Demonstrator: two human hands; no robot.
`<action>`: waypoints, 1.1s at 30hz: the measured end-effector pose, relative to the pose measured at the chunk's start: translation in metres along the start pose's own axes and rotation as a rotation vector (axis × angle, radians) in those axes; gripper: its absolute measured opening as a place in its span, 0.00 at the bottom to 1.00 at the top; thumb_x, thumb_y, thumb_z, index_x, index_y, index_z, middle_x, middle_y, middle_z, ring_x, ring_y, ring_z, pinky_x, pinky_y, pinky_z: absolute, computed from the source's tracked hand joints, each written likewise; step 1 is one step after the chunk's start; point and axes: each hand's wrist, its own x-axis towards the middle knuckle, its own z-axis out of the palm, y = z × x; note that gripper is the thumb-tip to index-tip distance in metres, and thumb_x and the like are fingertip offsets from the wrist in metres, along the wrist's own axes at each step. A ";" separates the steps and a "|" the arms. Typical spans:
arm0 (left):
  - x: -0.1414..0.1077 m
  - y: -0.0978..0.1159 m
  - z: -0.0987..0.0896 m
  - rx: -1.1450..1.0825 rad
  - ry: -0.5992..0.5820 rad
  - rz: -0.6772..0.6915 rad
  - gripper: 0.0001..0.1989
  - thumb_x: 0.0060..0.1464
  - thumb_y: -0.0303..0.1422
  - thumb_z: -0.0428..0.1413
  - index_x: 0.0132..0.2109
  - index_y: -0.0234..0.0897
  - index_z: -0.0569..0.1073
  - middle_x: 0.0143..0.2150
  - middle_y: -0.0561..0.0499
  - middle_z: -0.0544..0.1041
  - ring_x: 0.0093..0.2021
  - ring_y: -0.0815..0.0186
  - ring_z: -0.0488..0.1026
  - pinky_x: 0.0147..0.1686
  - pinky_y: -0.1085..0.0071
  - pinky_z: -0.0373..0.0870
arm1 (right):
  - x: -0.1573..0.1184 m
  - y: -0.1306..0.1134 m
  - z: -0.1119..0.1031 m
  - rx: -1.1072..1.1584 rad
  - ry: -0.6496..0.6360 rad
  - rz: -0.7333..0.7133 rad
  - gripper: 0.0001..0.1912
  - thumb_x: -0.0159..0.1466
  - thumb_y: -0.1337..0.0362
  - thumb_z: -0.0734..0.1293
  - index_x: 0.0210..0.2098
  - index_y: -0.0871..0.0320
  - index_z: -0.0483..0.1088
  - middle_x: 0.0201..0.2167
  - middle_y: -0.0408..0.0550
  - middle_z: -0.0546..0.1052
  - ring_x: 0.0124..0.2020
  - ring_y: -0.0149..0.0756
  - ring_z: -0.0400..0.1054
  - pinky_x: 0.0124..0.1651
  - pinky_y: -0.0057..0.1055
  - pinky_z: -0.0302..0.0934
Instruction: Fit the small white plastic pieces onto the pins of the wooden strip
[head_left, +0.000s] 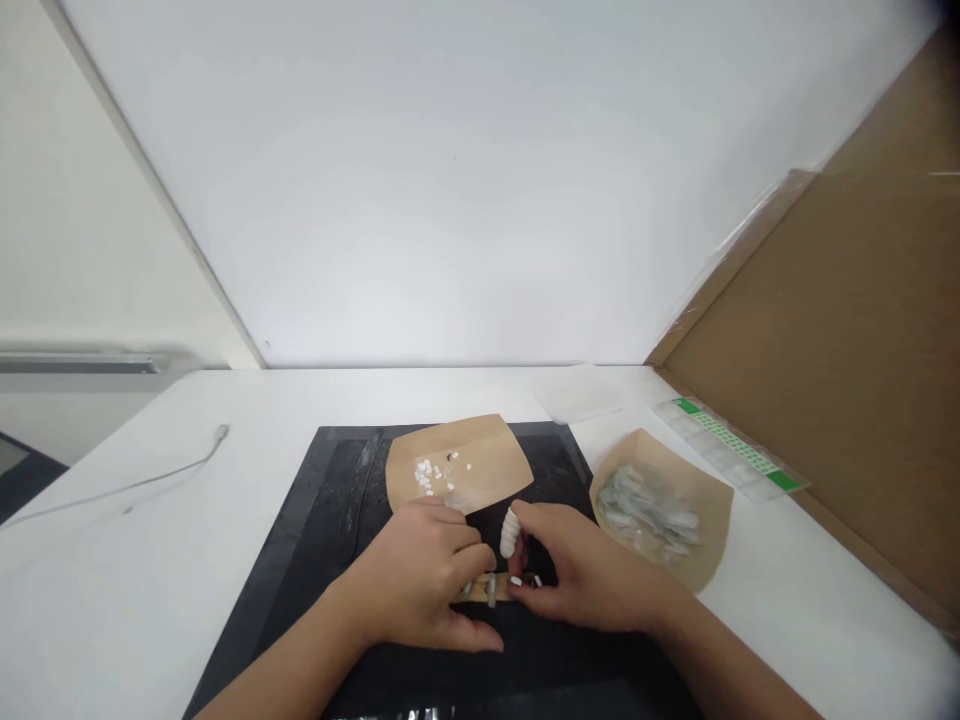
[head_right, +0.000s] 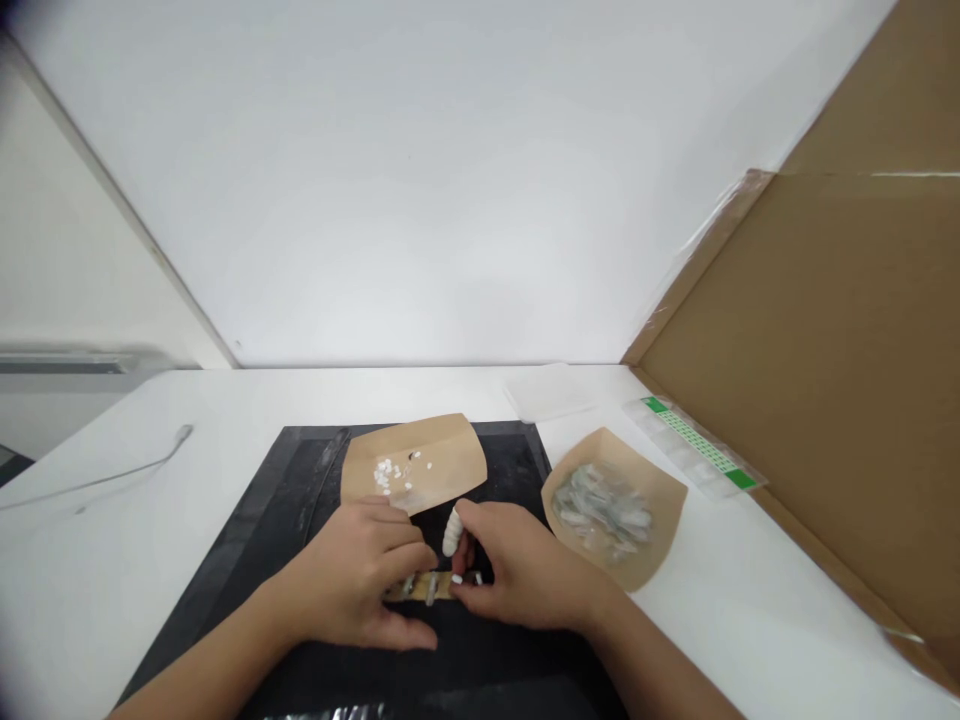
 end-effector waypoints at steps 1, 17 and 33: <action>0.000 0.001 0.000 0.000 -0.006 -0.004 0.26 0.54 0.59 0.63 0.36 0.39 0.75 0.27 0.54 0.77 0.27 0.62 0.74 0.30 0.64 0.60 | 0.000 -0.001 0.000 0.011 -0.001 0.006 0.11 0.58 0.69 0.75 0.37 0.56 0.70 0.36 0.39 0.80 0.35 0.33 0.73 0.37 0.28 0.60; 0.006 0.013 -0.005 -0.048 -0.171 -0.186 0.14 0.56 0.42 0.66 0.46 0.42 0.75 0.35 0.54 0.81 0.33 0.58 0.77 0.35 0.64 0.68 | -0.001 -0.003 -0.001 0.028 0.009 0.033 0.11 0.58 0.70 0.74 0.37 0.55 0.69 0.34 0.37 0.79 0.33 0.31 0.73 0.34 0.27 0.59; 0.005 0.010 -0.004 -0.025 -0.063 -0.079 0.25 0.54 0.57 0.64 0.42 0.39 0.76 0.31 0.51 0.79 0.29 0.58 0.75 0.30 0.64 0.65 | -0.003 -0.005 -0.012 0.213 0.131 0.087 0.15 0.65 0.62 0.74 0.40 0.53 0.61 0.38 0.38 0.80 0.31 0.29 0.69 0.34 0.29 0.63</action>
